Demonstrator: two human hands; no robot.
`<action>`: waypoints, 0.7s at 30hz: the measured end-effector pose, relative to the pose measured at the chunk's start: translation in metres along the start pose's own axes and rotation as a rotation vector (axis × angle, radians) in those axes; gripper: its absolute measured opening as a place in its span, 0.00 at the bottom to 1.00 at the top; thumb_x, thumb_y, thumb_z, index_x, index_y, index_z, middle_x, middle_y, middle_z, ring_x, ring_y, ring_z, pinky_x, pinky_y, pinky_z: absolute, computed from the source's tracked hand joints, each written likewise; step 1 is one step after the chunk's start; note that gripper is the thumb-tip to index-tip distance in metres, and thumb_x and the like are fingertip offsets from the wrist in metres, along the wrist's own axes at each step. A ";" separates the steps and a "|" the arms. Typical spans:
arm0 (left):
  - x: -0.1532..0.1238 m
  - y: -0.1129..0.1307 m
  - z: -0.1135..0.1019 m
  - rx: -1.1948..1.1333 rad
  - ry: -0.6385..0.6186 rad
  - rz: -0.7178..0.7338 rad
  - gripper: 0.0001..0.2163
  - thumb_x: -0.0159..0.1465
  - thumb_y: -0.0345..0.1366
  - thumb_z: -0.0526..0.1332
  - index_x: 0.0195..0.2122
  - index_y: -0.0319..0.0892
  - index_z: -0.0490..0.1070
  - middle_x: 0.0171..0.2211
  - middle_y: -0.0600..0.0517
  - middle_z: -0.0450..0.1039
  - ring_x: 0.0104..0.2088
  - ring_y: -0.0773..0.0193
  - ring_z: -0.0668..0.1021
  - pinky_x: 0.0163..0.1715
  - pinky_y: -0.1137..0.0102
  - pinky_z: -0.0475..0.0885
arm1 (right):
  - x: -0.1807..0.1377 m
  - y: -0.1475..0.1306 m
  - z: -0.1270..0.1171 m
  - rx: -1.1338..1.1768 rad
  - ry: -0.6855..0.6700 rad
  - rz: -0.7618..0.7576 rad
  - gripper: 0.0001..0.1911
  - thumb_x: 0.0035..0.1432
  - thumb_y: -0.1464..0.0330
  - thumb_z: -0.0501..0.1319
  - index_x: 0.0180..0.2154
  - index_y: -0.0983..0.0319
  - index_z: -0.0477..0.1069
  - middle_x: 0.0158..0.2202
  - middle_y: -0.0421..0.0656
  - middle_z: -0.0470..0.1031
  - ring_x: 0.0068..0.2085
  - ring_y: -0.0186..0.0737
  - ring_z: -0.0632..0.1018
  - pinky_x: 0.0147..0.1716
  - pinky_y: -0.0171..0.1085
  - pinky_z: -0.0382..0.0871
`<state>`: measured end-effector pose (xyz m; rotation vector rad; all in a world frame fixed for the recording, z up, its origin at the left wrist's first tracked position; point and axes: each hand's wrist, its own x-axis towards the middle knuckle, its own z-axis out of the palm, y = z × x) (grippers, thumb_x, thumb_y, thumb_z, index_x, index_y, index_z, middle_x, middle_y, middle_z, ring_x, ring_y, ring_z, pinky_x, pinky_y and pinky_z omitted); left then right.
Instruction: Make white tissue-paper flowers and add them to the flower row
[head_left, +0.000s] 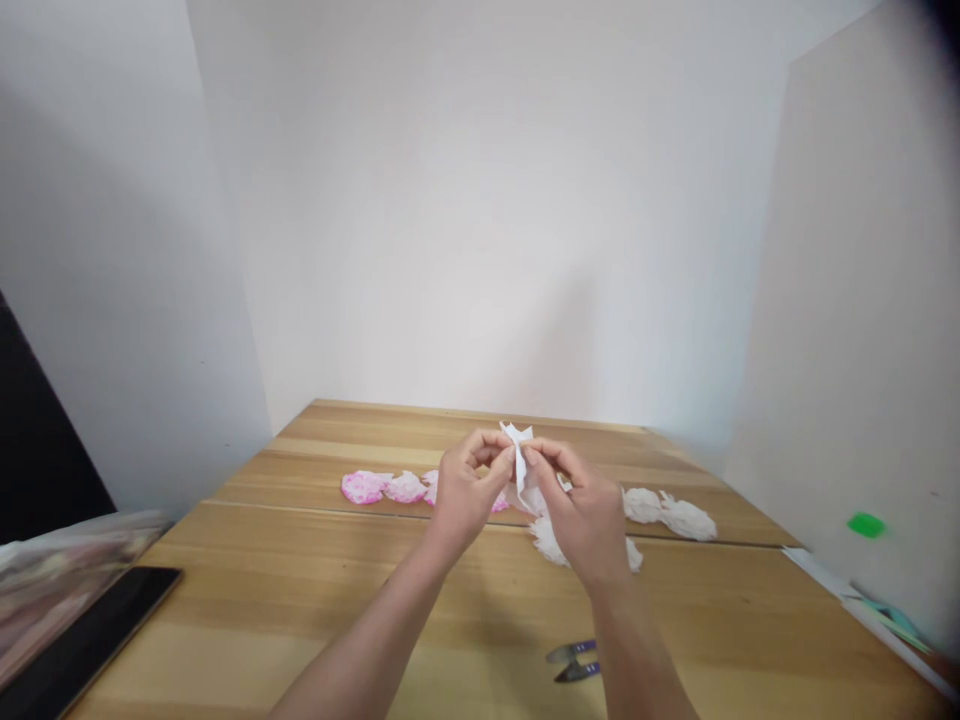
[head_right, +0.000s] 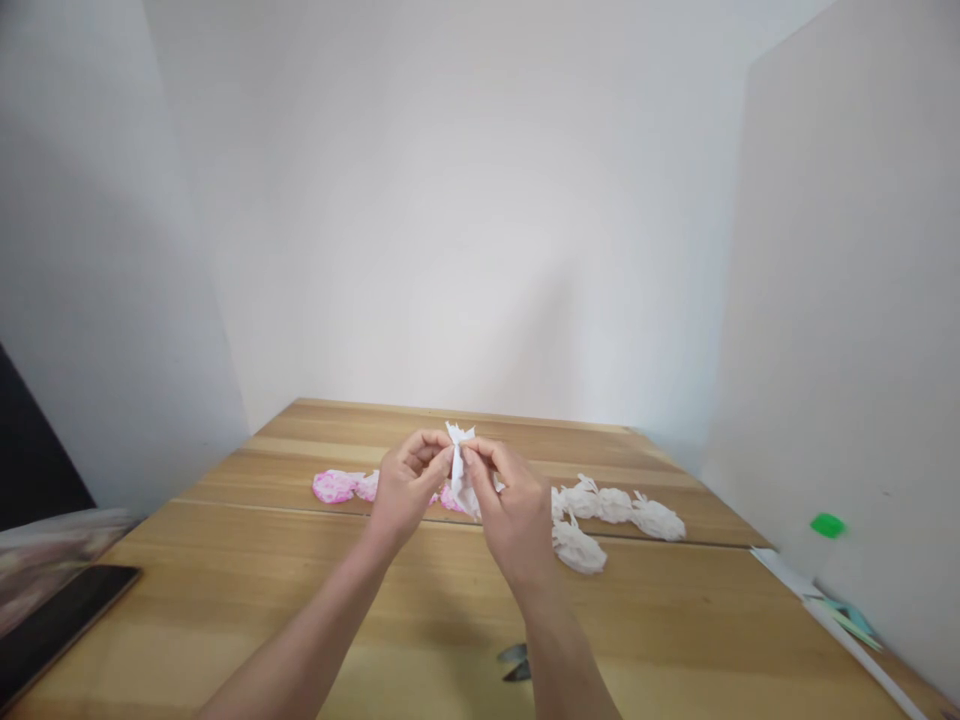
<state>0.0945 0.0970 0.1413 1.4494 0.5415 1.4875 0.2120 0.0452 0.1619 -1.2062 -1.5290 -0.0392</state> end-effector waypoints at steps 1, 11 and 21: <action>0.000 0.000 0.000 0.017 -0.001 0.008 0.07 0.59 0.37 0.61 0.31 0.38 0.69 0.23 0.54 0.72 0.23 0.71 0.72 0.24 0.77 0.66 | 0.000 0.000 0.000 -0.001 -0.009 -0.012 0.12 0.61 0.61 0.56 0.37 0.59 0.76 0.32 0.40 0.79 0.31 0.38 0.78 0.33 0.33 0.70; -0.003 0.005 -0.001 0.181 0.010 0.091 0.04 0.60 0.33 0.59 0.31 0.38 0.70 0.24 0.53 0.71 0.26 0.70 0.72 0.28 0.77 0.66 | -0.001 0.002 0.001 -0.087 0.014 -0.079 0.10 0.61 0.64 0.57 0.35 0.58 0.76 0.31 0.39 0.79 0.31 0.37 0.78 0.33 0.33 0.69; -0.002 0.003 -0.002 0.168 -0.009 0.086 0.05 0.60 0.34 0.59 0.31 0.38 0.69 0.24 0.54 0.71 0.25 0.71 0.72 0.27 0.77 0.66 | -0.001 0.003 0.000 -0.057 0.007 -0.079 0.09 0.61 0.64 0.57 0.36 0.58 0.76 0.32 0.39 0.79 0.32 0.36 0.78 0.33 0.32 0.69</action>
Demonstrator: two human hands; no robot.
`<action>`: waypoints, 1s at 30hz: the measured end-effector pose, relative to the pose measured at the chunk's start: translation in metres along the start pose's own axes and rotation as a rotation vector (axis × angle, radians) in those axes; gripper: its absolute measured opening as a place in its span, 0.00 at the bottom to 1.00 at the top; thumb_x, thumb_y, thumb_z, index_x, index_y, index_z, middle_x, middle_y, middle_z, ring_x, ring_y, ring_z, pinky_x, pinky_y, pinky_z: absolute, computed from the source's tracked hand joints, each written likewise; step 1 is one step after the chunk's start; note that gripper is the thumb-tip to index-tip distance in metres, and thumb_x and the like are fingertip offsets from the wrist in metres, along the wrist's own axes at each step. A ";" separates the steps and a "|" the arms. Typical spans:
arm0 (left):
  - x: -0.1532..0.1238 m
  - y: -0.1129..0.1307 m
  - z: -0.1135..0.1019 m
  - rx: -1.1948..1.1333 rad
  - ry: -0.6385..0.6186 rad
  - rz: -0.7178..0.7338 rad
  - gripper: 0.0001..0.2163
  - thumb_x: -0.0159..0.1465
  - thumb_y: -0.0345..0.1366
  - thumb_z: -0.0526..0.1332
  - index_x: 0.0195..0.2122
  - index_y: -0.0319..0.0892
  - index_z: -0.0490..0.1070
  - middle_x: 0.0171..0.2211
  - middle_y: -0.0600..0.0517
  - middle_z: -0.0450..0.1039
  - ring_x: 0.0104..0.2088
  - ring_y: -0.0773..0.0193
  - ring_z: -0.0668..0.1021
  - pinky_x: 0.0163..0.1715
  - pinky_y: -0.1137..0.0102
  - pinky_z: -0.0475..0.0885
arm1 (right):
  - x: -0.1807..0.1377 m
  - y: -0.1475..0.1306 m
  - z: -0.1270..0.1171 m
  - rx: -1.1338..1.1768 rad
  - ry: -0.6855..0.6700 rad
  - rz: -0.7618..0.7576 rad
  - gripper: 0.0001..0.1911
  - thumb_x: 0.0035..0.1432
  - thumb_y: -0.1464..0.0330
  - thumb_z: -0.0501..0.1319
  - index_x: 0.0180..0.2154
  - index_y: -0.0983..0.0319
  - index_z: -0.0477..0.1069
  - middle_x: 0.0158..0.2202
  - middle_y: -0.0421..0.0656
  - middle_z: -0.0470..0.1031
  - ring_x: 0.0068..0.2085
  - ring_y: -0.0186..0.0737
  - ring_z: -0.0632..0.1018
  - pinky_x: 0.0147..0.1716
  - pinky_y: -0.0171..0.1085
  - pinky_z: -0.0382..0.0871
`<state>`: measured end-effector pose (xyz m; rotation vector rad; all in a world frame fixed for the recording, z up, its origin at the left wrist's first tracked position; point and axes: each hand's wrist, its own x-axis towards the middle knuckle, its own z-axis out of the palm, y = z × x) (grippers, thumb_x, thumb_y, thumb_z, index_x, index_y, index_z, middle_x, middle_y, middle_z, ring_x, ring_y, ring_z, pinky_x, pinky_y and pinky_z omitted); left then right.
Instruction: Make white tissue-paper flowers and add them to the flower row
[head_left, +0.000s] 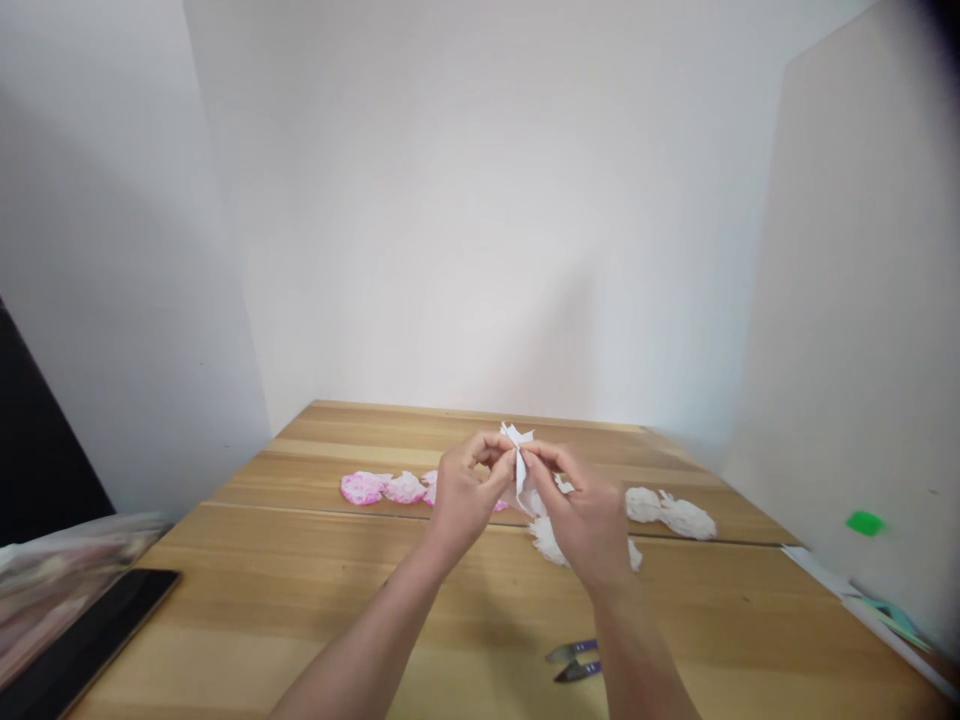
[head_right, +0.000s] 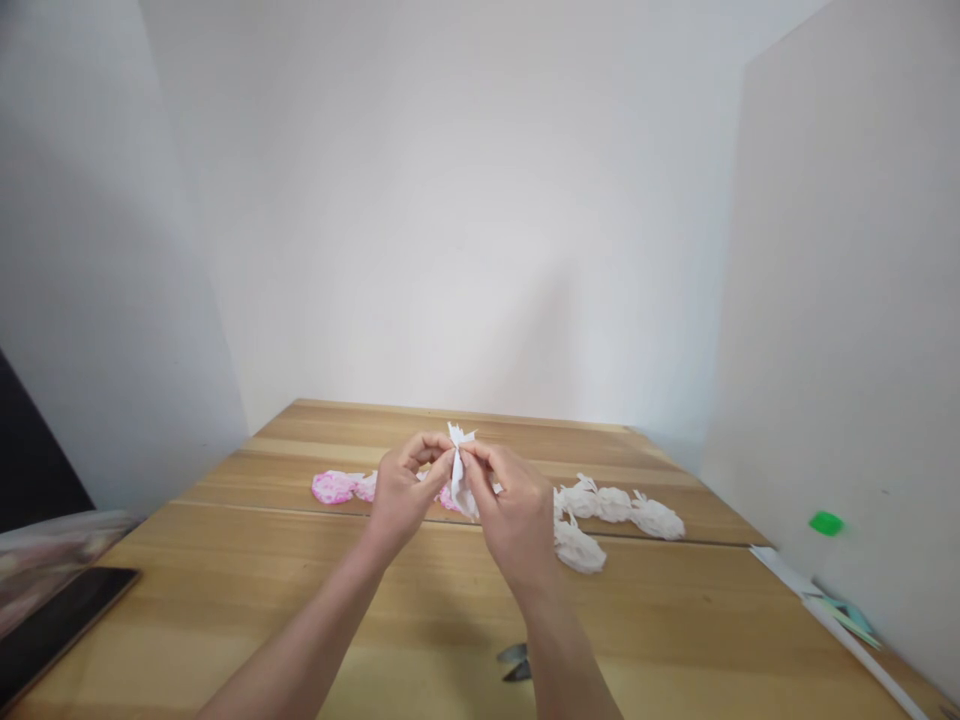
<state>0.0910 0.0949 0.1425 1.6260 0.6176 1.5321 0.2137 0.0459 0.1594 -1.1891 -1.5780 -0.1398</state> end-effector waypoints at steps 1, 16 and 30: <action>0.000 0.000 0.000 0.007 0.000 0.004 0.05 0.60 0.34 0.59 0.31 0.38 0.69 0.24 0.54 0.70 0.25 0.71 0.72 0.27 0.77 0.66 | 0.000 0.001 0.000 0.001 -0.001 -0.006 0.09 0.61 0.64 0.57 0.37 0.58 0.76 0.33 0.39 0.79 0.33 0.36 0.78 0.34 0.32 0.69; 0.000 0.004 -0.001 0.030 -0.004 0.036 0.04 0.60 0.32 0.59 0.30 0.38 0.69 0.24 0.54 0.70 0.25 0.71 0.71 0.28 0.77 0.66 | 0.000 -0.002 0.002 -0.044 0.053 -0.058 0.07 0.60 0.66 0.58 0.35 0.59 0.75 0.28 0.38 0.78 0.27 0.34 0.76 0.31 0.32 0.67; 0.003 0.003 -0.002 -0.311 -0.036 -0.117 0.07 0.57 0.35 0.63 0.29 0.38 0.67 0.23 0.55 0.71 0.23 0.72 0.72 0.23 0.78 0.66 | 0.000 -0.003 0.002 0.132 0.048 0.129 0.08 0.58 0.63 0.60 0.33 0.60 0.74 0.27 0.39 0.77 0.28 0.35 0.76 0.29 0.31 0.67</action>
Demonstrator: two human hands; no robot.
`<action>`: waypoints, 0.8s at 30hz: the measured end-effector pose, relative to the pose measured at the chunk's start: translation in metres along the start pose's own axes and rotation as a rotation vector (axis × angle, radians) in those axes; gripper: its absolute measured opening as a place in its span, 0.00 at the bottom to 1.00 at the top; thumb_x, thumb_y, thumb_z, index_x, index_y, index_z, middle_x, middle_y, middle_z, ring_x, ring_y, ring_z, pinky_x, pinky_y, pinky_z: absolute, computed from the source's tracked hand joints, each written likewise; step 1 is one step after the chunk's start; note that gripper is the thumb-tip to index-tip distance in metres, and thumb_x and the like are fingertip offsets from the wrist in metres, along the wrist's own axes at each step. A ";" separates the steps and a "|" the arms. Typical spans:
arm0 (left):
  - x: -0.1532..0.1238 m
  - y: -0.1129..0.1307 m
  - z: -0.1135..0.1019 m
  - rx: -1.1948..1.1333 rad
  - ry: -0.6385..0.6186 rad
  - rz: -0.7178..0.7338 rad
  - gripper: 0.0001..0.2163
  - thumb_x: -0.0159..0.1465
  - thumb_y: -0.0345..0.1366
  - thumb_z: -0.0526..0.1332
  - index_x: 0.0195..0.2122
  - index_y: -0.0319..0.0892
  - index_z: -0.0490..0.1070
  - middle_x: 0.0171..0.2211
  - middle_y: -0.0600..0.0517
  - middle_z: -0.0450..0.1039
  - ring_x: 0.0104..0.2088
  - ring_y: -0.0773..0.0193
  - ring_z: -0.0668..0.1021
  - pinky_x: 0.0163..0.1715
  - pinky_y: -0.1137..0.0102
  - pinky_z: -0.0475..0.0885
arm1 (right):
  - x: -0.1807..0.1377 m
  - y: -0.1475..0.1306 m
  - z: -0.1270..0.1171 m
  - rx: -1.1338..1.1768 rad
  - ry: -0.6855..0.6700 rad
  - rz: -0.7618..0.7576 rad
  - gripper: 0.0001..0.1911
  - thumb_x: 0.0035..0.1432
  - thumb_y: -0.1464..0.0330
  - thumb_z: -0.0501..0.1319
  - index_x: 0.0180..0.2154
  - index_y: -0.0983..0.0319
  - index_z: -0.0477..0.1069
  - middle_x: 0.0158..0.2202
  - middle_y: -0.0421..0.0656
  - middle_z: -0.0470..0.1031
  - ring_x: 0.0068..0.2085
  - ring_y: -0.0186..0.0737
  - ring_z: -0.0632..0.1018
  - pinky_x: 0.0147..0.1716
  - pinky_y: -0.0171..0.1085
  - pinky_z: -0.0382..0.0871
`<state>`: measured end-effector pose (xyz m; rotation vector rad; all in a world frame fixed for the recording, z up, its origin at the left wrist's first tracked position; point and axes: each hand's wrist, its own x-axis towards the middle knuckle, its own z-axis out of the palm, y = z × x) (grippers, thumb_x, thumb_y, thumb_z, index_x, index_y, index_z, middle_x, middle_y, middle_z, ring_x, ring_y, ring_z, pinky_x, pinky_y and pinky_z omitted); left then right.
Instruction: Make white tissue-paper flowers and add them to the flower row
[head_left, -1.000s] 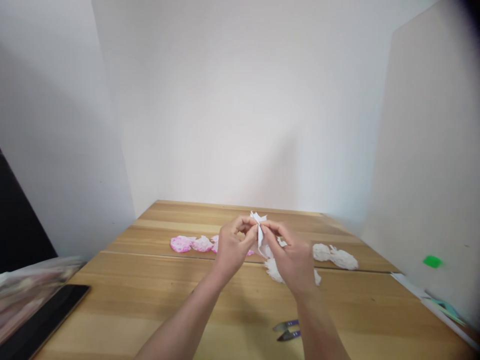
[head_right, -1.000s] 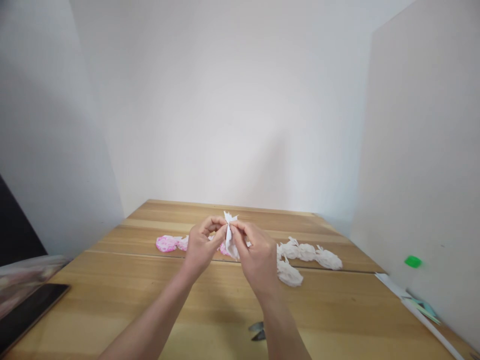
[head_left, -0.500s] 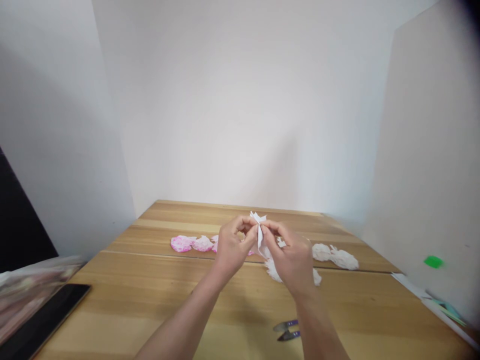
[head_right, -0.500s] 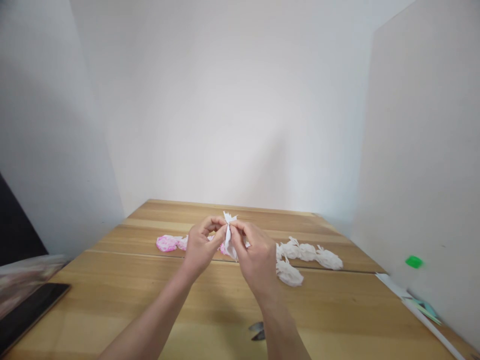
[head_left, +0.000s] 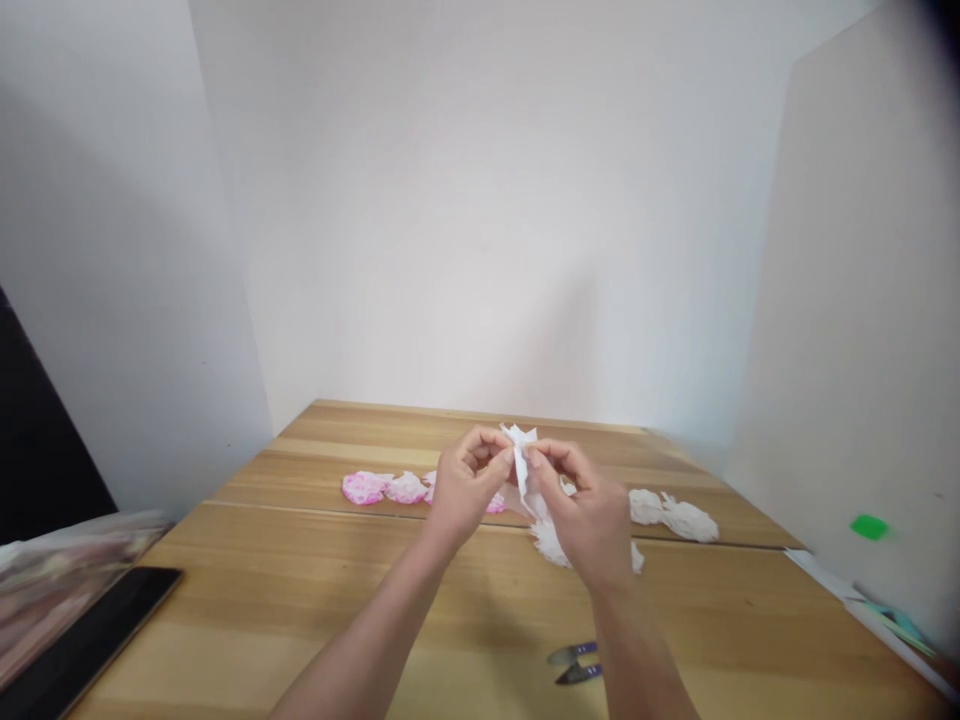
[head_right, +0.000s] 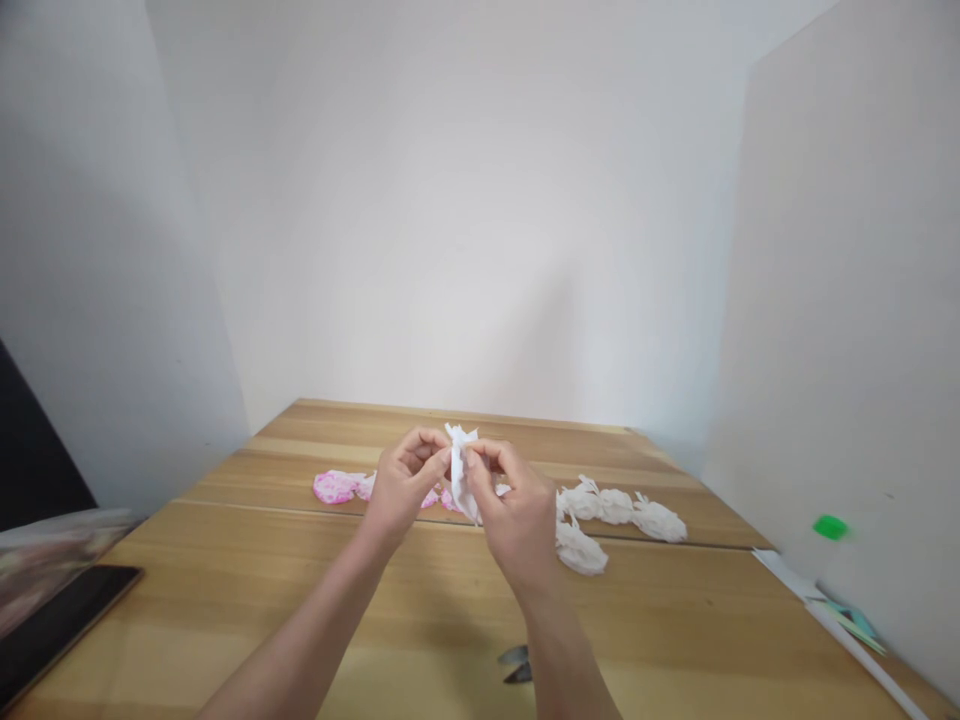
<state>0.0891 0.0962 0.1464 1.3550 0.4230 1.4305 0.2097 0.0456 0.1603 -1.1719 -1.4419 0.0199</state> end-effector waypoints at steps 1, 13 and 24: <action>0.001 0.000 0.000 -0.041 -0.001 -0.019 0.07 0.56 0.36 0.64 0.29 0.38 0.67 0.23 0.56 0.71 0.22 0.72 0.72 0.23 0.77 0.66 | 0.001 0.001 0.000 0.035 -0.015 0.038 0.09 0.58 0.62 0.60 0.33 0.61 0.74 0.26 0.39 0.77 0.27 0.35 0.76 0.28 0.31 0.67; 0.004 -0.004 -0.001 0.178 0.040 0.077 0.03 0.58 0.32 0.60 0.28 0.39 0.68 0.25 0.55 0.69 0.27 0.70 0.71 0.29 0.76 0.66 | 0.005 0.005 -0.001 0.081 -0.192 0.061 0.15 0.60 0.59 0.57 0.44 0.59 0.74 0.40 0.43 0.79 0.38 0.40 0.78 0.34 0.33 0.69; 0.000 0.001 0.002 0.373 0.048 0.203 0.04 0.60 0.32 0.58 0.29 0.39 0.68 0.27 0.52 0.72 0.30 0.67 0.73 0.33 0.74 0.67 | 0.003 0.004 0.000 -0.001 -0.101 0.026 0.12 0.60 0.62 0.57 0.35 0.60 0.76 0.33 0.42 0.79 0.35 0.39 0.78 0.30 0.32 0.69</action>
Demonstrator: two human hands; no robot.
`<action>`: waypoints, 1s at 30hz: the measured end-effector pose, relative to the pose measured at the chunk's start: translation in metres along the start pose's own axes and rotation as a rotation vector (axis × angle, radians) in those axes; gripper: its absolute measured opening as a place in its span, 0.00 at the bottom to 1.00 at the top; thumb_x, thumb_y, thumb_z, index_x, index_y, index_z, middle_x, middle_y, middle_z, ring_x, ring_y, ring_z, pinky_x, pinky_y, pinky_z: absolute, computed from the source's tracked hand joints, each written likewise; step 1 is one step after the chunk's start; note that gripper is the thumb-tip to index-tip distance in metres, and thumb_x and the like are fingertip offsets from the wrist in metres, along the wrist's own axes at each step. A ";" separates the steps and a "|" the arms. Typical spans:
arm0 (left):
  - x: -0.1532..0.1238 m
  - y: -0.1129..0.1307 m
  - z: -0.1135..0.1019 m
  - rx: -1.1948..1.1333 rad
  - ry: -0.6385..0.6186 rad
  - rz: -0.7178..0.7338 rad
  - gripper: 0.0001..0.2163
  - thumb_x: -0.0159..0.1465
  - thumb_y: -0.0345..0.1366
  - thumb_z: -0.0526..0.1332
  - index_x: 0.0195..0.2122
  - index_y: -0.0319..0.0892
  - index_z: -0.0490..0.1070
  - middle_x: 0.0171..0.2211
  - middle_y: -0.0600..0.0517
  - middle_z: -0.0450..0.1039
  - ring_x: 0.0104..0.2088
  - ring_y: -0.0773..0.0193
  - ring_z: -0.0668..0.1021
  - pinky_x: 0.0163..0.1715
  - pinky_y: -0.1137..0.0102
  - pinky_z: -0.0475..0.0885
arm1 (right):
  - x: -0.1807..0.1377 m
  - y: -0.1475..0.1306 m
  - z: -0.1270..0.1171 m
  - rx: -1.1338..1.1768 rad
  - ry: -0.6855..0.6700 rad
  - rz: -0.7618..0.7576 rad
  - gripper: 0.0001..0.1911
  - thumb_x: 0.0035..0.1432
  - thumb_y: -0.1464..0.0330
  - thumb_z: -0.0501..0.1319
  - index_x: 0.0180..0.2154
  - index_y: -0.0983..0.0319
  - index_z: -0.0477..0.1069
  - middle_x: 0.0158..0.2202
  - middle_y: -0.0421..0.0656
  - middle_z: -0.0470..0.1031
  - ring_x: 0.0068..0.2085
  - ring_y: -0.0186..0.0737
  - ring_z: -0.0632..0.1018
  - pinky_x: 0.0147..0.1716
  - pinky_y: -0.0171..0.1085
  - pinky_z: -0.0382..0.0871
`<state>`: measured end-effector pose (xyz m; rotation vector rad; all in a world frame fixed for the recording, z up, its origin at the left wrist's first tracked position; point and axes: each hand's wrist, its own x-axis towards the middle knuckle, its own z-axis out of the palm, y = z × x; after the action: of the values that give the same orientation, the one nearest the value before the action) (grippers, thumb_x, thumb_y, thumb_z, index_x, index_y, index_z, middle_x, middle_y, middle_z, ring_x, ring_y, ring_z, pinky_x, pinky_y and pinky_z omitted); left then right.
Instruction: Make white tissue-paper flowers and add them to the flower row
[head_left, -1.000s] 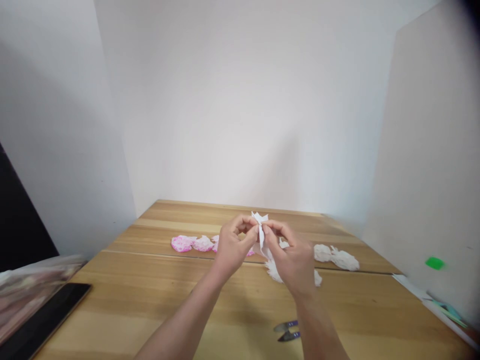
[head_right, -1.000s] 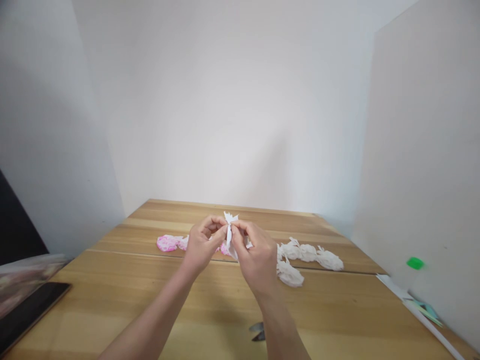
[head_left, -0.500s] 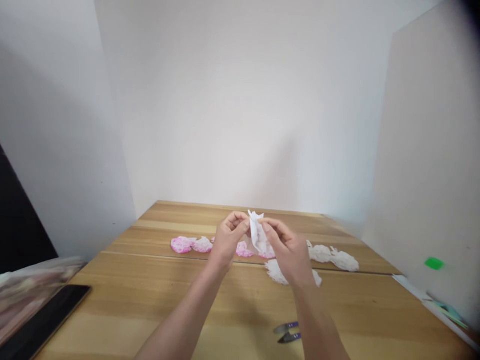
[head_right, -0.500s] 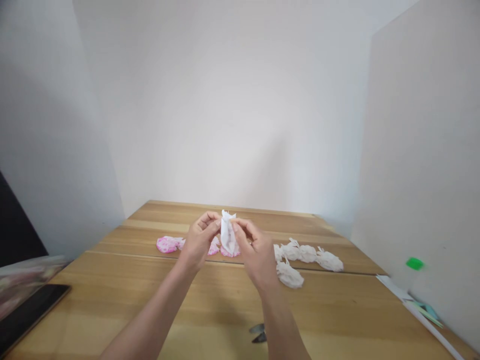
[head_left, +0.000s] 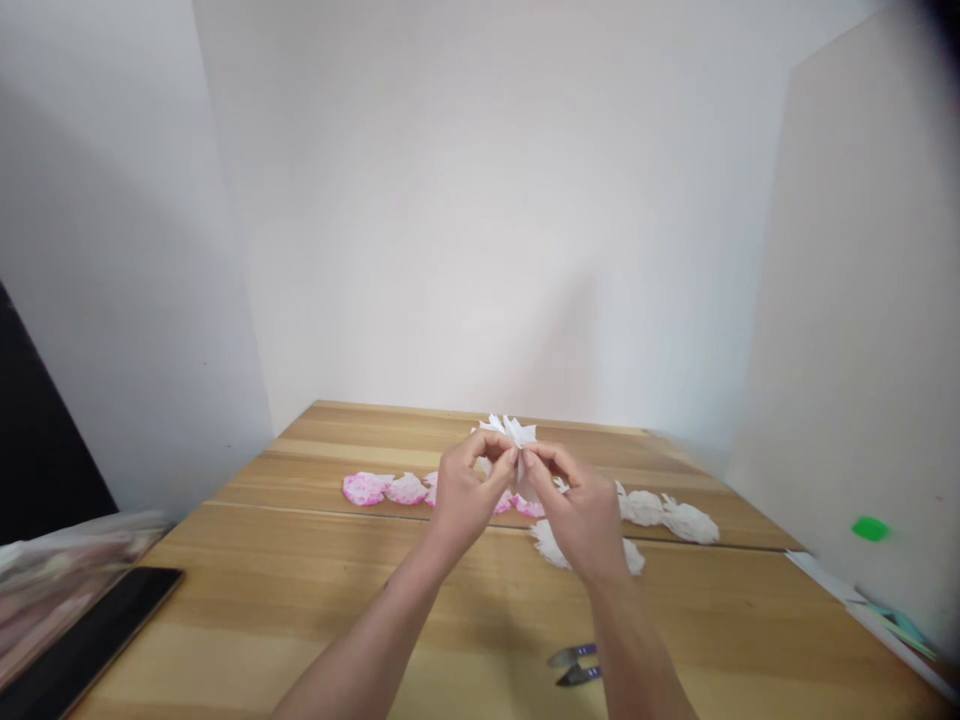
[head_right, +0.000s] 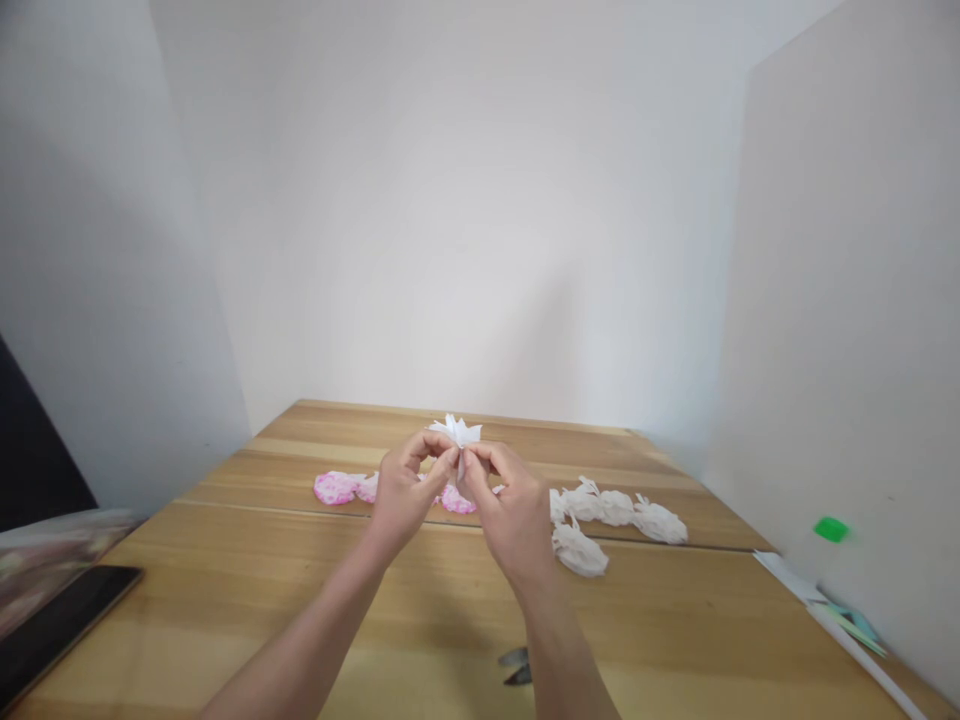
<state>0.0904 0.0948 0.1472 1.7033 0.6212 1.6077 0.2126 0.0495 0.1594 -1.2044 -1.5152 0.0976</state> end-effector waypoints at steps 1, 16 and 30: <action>0.000 0.000 0.000 -0.009 0.001 -0.004 0.04 0.60 0.32 0.58 0.29 0.39 0.68 0.27 0.52 0.72 0.30 0.67 0.73 0.33 0.74 0.68 | 0.000 0.000 0.000 -0.003 0.001 -0.010 0.12 0.60 0.62 0.57 0.36 0.60 0.76 0.33 0.42 0.79 0.35 0.39 0.78 0.31 0.32 0.69; 0.002 -0.008 0.000 -0.292 -0.034 -0.185 0.09 0.58 0.40 0.63 0.33 0.39 0.69 0.28 0.52 0.72 0.29 0.69 0.74 0.30 0.75 0.68 | 0.000 0.000 -0.002 -0.019 -0.010 -0.056 0.11 0.60 0.62 0.57 0.37 0.59 0.76 0.34 0.41 0.79 0.34 0.38 0.77 0.35 0.34 0.69; -0.004 0.015 -0.009 -0.247 0.115 -0.070 0.09 0.63 0.40 0.58 0.31 0.40 0.71 0.26 0.51 0.74 0.29 0.67 0.73 0.31 0.73 0.67 | 0.014 0.037 0.014 0.406 0.038 0.287 0.16 0.52 0.59 0.63 0.40 0.61 0.78 0.34 0.44 0.80 0.35 0.42 0.78 0.33 0.38 0.72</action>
<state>0.0789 0.0842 0.1558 1.4038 0.5083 1.6669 0.2269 0.0845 0.1408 -1.0760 -1.2062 0.5444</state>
